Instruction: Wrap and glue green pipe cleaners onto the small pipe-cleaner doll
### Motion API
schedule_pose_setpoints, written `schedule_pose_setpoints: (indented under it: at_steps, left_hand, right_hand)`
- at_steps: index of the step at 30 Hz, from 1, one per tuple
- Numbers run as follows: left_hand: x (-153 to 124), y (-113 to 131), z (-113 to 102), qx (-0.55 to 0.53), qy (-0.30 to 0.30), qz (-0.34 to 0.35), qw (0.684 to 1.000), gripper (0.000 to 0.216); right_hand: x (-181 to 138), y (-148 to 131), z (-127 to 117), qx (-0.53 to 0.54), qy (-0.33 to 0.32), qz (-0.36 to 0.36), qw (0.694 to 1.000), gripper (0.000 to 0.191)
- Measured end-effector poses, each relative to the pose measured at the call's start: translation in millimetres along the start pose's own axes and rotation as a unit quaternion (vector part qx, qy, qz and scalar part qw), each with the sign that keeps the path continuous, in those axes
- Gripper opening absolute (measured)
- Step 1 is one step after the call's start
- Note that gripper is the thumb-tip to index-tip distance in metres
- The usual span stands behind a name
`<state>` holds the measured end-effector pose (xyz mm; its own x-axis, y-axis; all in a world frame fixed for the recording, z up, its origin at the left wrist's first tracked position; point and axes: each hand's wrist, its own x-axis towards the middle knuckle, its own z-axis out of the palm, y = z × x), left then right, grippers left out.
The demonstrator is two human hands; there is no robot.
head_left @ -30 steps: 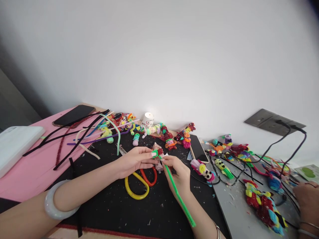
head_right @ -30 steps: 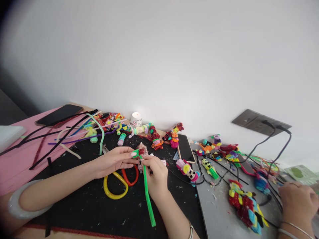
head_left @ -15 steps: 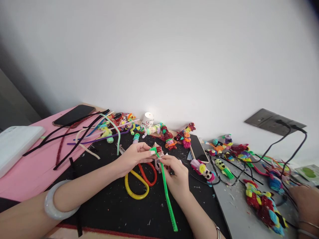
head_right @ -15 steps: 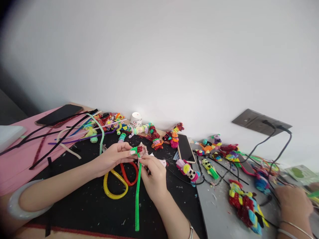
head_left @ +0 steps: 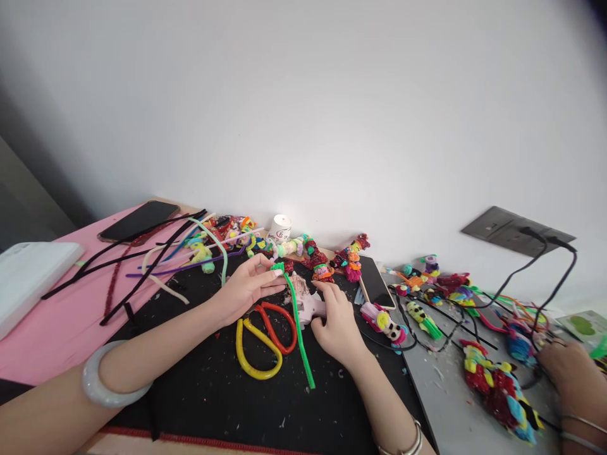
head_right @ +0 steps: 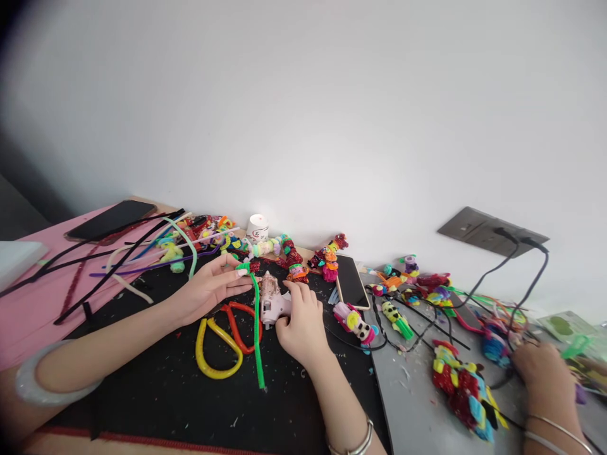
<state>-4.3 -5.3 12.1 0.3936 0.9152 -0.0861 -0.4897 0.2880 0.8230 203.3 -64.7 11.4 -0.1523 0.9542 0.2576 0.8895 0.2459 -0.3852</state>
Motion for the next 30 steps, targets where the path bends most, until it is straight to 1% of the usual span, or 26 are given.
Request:
schedule_pose_setpoints:
  at_steps: [2, 5, 10, 14, 17, 21, 24, 26, 28, 30]
  left_hand:
    - [-0.1, -0.5, 0.3, 0.003, -0.005, -0.001, 1.0, 0.019]
    - [0.1, -1.4, 0.3, 0.009, -0.004, 0.004, 1.0, 0.019]
    - [1.6, -2.7, -0.9, 0.016, 0.001, 0.008, 1.0, 0.018]
    - [2.6, -3.1, -1.4, 0.019, 0.009, 0.004, 1.0, 0.018]
    - [2.8, -2.5, -1.2, 0.021, 0.022, 0.001, 1.0, 0.018]
    - [2.2, -1.1, -1.0, 0.03, 0.034, -0.005, 0.999, 0.019]
    - [1.5, -0.5, -0.7, 0.039, 0.041, -0.006, 0.998, 0.021]
    - [1.1, -0.7, -0.1, 0.049, 0.048, -0.008, 0.998, 0.021]
    - [0.9, -1.6, 0.3, 0.058, 0.054, -0.009, 0.997, 0.022]
    - [0.8, -3.3, 0.4, 0.065, 0.054, -0.009, 0.996, 0.022]
  right_hand:
    - [-0.5, -1.3, -0.9, -0.028, -0.024, 0.01, 0.999, 0.061]
    - [-1.6, -1.0, -0.4, -0.051, -0.038, 0.018, 0.998, 0.058]
    - [-1.4, 3.7, 1.8, -0.058, -0.031, 0.032, 0.997, 0.053]
    - [1.2, 6.7, 2.7, -0.041, -0.023, 0.019, 0.999, 0.045]
    - [4.4, 9.9, 2.4, 0.009, 0.0, 0.012, 1.0, 0.039]
    - [8.5, 15.1, 0.6, 0.127, 0.033, 0.034, 0.991, 0.028]
    - [10.8, 19.0, 0.2, 0.242, 0.035, 0.055, 0.968, 0.02]
    - [11.6, 21.0, 1.0, 0.309, 0.025, 0.061, 0.949, 0.019]
    - [11.7, 21.8, 2.1, 0.347, 0.013, 0.061, 0.936, 0.019]
    - [11.2, 20.8, 2.8, 0.356, 0.007, 0.061, 0.933, 0.016]
